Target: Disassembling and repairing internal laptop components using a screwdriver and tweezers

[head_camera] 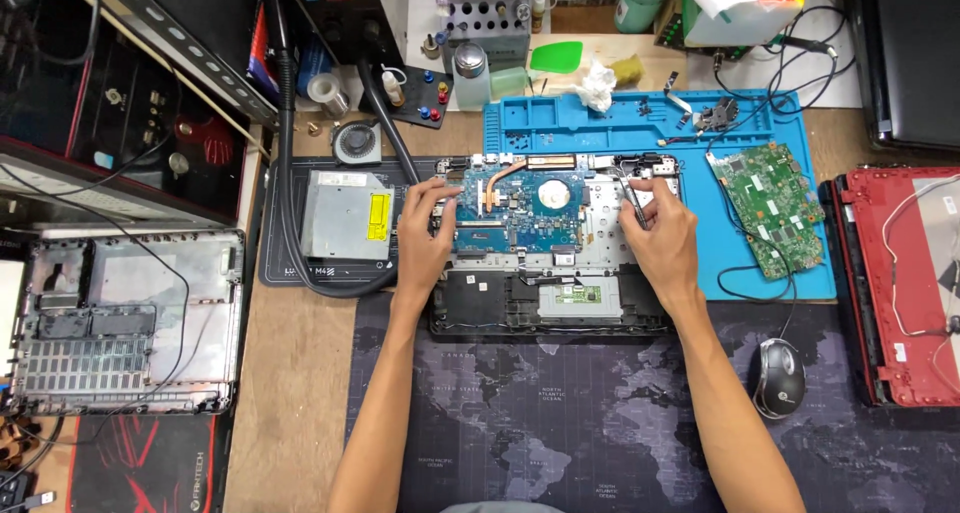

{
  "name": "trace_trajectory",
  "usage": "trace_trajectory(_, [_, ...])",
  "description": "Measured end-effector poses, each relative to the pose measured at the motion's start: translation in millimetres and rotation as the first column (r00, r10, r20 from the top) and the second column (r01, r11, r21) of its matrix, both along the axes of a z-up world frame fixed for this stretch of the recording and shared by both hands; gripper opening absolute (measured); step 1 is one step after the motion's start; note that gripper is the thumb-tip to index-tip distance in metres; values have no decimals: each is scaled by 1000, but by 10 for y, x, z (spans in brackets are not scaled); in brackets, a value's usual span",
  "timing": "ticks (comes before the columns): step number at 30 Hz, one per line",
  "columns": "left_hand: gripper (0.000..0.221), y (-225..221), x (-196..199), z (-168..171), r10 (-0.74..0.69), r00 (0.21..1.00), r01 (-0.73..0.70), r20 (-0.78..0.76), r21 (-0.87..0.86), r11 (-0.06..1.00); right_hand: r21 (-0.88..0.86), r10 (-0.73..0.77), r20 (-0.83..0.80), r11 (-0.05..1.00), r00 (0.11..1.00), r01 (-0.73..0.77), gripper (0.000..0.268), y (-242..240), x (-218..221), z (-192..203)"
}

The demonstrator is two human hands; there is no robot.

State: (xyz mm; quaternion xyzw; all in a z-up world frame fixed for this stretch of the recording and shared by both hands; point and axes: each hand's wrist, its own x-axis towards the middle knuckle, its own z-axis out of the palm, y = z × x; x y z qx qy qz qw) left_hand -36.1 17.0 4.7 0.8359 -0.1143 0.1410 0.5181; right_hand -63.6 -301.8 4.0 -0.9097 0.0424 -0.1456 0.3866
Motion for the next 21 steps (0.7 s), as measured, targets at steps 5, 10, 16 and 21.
trace_trajectory(5, [18, -17, -14, -127, 38, 998, -43, 54, 88, 995, 11, 38, -32, 999, 999, -38, 25, 0, -19, -23])
trace_trajectory(10, [18, -10, 0, -178, 71, 994, -78, 78, 95, 992, 93, 63, -76, 994, 995, -55, 25, 61, -113, 124])
trace_trajectory(16, [13, -18, -2, -128, 68, 992, -75, 103, 62, 995, 267, 149, -105, 957, 983, -116, 26, 318, -66, 386])
trace_trajectory(21, [13, -16, -5, -115, 70, 995, -74, 75, 50, 996, 364, 276, -68, 902, 959, -234, 22, 640, 126, 597])
